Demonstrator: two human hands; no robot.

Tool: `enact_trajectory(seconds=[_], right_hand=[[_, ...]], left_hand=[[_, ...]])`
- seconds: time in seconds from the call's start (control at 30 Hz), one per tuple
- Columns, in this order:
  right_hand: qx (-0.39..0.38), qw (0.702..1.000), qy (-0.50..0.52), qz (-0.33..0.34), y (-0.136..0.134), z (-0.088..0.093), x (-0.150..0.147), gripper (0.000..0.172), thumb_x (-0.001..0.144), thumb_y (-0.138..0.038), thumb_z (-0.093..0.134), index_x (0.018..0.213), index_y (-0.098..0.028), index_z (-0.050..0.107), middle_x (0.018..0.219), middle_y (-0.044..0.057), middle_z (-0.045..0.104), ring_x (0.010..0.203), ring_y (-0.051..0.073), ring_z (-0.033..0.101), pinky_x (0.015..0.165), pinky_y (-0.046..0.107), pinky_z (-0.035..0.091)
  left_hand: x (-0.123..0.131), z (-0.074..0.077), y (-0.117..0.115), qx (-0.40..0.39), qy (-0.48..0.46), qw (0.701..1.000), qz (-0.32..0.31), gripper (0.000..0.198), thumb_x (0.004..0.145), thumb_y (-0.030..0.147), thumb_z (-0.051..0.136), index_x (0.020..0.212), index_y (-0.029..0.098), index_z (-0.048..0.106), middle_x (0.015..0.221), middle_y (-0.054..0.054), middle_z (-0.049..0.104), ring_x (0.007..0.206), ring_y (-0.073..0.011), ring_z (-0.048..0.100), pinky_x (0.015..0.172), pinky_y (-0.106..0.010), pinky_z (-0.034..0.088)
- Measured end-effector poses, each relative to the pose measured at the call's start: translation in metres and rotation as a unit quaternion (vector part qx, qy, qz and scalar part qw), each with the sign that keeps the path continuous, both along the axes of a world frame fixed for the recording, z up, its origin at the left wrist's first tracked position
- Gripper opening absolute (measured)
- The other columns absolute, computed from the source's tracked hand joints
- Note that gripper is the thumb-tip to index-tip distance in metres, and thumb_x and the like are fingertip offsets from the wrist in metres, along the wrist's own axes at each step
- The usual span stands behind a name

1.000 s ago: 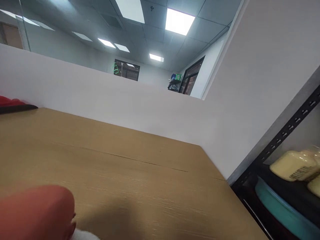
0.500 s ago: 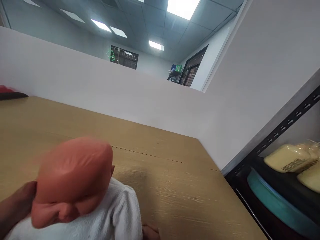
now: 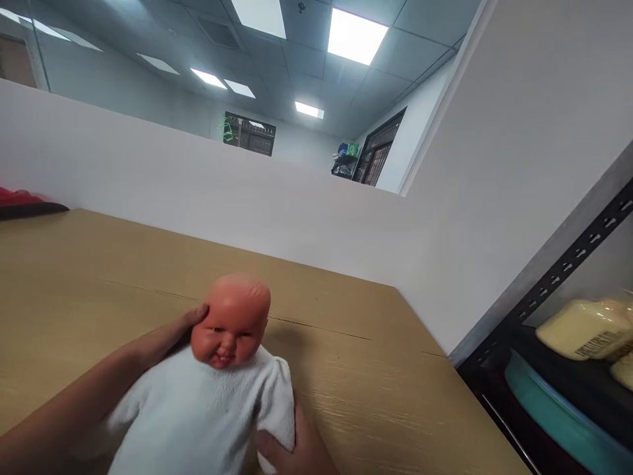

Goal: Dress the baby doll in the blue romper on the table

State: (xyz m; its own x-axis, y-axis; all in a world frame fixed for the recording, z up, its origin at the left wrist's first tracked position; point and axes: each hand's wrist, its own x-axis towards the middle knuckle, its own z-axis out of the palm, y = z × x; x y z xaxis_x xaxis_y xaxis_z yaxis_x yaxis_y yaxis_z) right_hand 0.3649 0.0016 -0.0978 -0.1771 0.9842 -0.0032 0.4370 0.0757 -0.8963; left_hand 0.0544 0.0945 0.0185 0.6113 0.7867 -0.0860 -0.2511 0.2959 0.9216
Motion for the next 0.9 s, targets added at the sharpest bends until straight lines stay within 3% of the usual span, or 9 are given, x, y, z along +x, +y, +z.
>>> enact_trajectory(seconds=[0.13,0.23,0.47,0.6,0.9], right_hand=[[-0.043,0.998,0.034,0.024,0.018,0.027,0.004,0.065,0.092,-0.053,0.072,0.15,-0.03,0.058,0.153,0.008,0.063,0.141,0.033,0.058,0.124,0.053,0.041],[-0.027,0.999,0.015,0.033,0.032,0.034,0.007,0.061,0.092,-0.053,0.073,0.147,-0.03,0.06,0.15,0.007,0.066,0.139,0.032,0.06,0.123,0.053,0.042],[0.002,0.999,0.011,0.032,0.064,0.031,0.01,0.063,0.093,-0.053,0.07,0.147,-0.024,0.058,0.145,0.009,0.069,0.134,0.032,0.064,0.122,0.049,0.044],[0.016,0.999,-0.008,0.03,0.078,0.03,0.016,0.062,0.093,-0.055,0.069,0.145,-0.023,0.06,0.141,0.01,0.072,0.128,0.032,0.067,0.116,0.048,0.049],[0.052,0.996,-0.062,-0.037,0.11,0.02,0.034,0.063,0.089,-0.058,0.068,0.138,-0.019,0.067,0.135,0.014,0.075,0.124,0.037,0.069,0.109,0.053,0.052]], left_hand=[[0.004,-0.014,0.027,-0.078,-0.024,0.996,0.023,0.093,0.076,0.084,0.079,0.133,0.01,0.072,0.122,-0.015,0.079,0.137,-0.0421,0.061,0.118,-0.045,0.05],[0.006,-0.023,0.044,-0.094,-0.044,0.995,0.012,0.091,0.081,0.08,0.078,0.135,0.007,0.069,0.128,-0.018,0.076,0.139,-0.0421,0.059,0.12,-0.047,0.048],[0.008,-0.049,0.088,-0.109,-0.085,0.985,-0.103,0.089,0.09,0.075,0.073,0.143,0.005,0.064,0.147,-0.019,0.065,0.149,-0.0381,0.049,0.121,-0.042,0.048],[0.012,-0.061,0.116,-0.104,-0.076,0.987,-0.092,0.087,0.091,0.075,0.07,0.144,0.006,0.063,0.152,-0.017,0.06,0.153,-0.038,0.044,0.124,-0.042,0.044],[0.034,-0.068,0.156,-0.099,-0.058,0.991,-0.068,0.088,0.088,0.074,0.075,0.144,0.007,0.062,0.152,-0.019,0.061,0.151,-0.039,0.046,0.126,-0.041,0.04]])
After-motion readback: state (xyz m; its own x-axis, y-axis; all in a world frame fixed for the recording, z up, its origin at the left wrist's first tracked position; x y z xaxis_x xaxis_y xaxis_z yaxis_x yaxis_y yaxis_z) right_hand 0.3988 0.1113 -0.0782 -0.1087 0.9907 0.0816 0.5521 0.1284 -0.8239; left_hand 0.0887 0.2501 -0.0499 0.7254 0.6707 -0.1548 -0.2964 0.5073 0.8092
